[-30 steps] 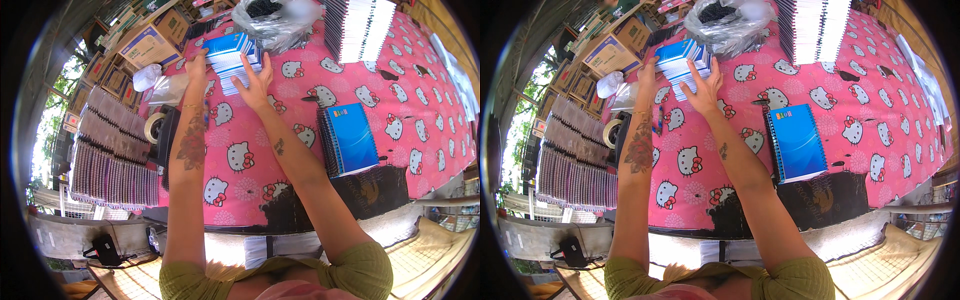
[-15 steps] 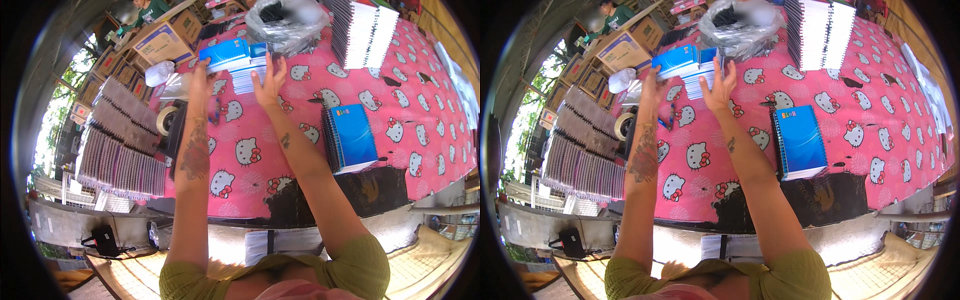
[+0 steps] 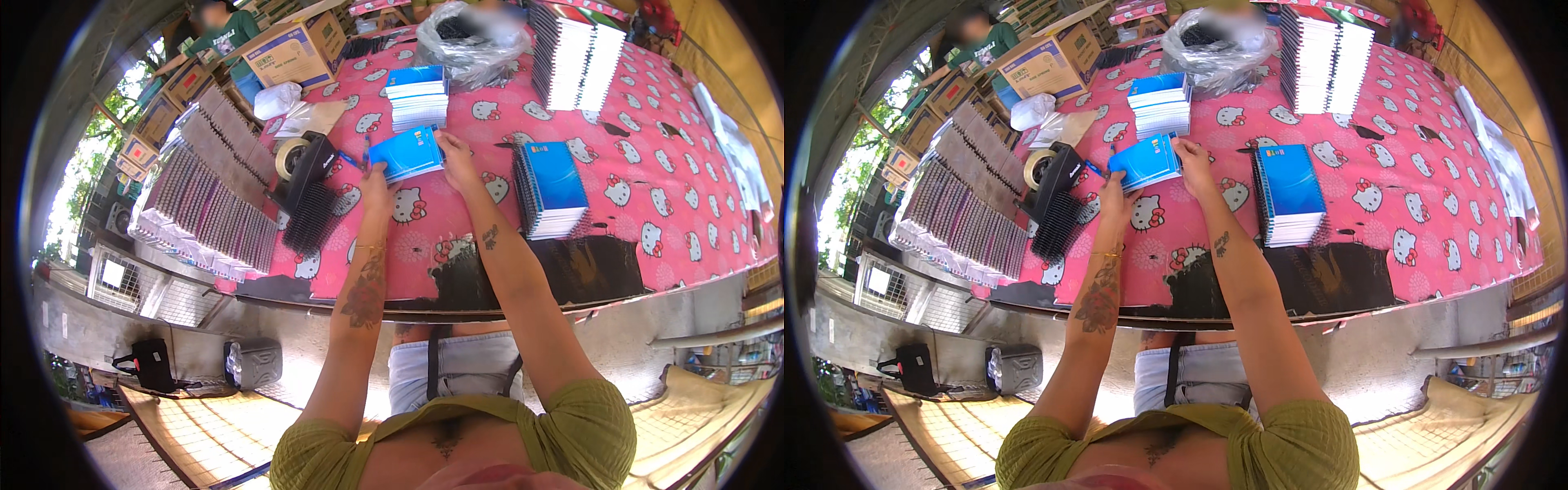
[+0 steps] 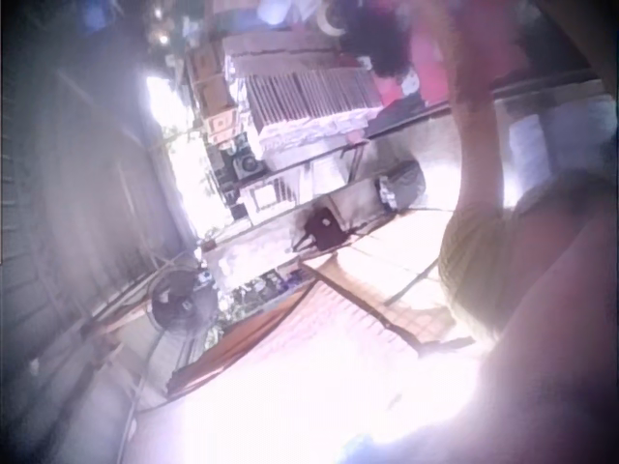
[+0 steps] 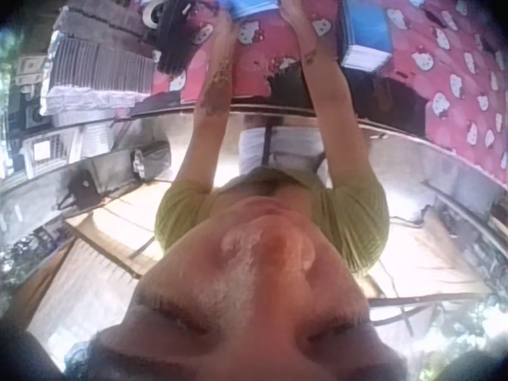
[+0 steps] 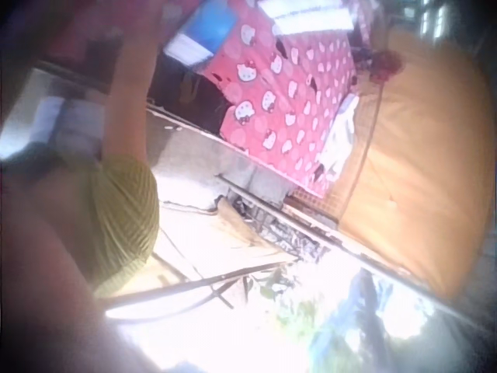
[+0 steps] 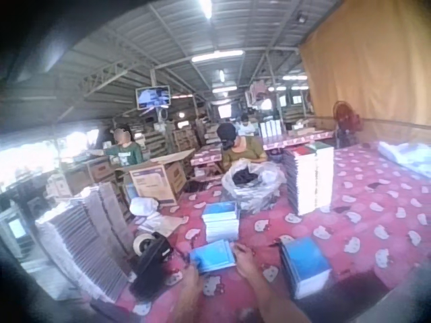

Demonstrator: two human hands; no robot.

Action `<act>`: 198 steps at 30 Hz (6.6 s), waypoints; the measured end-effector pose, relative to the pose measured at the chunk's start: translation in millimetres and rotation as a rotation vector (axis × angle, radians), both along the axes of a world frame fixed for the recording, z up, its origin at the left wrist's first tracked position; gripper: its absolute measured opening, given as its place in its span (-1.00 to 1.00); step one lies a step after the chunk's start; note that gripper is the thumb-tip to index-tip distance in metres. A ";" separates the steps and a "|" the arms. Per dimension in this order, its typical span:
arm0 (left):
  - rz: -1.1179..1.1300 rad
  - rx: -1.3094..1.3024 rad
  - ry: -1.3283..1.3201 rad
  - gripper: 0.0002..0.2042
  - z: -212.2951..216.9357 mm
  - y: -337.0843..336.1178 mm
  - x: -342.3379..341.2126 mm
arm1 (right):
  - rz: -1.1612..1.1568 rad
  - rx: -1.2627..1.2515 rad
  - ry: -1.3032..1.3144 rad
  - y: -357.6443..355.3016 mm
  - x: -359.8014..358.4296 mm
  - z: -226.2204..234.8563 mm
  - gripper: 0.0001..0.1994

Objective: The person organizes blue booklets by hand at a table, tapping them to align the edges and then stacking them into neat piles.

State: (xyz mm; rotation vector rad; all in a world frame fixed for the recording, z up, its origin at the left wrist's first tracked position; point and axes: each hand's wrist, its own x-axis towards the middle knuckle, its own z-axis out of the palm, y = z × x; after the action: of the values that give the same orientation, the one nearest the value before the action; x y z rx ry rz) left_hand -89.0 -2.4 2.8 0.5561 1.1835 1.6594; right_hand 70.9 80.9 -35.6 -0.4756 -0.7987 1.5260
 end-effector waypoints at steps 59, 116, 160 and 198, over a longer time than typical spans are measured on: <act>-0.231 0.496 1.033 -0.46 88.6 -134.9 21.1 | -0.089 0.570 -0.784 -149.7 54.0 121.3 -0.51; -0.011 0.008 0.260 -0.73 52.3 201.1 -30.9 | -0.373 -0.080 -1.100 97.3 -0.6 52.5 -0.46; -0.199 -0.078 0.120 -0.55 47.0 164.5 -62.2 | -0.127 -0.608 -0.055 70.5 -25.3 48.7 -0.62; -0.013 -0.100 -0.114 -0.46 44.2 145.2 -26.6 | -0.002 -0.732 0.116 76.9 -0.2 44.5 -0.57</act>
State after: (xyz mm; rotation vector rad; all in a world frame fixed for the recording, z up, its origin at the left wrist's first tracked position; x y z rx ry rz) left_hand -115.6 142.7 47.0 0.4002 1.1703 1.5900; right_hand 70.7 157.7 8.9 -0.9071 -0.1216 1.8040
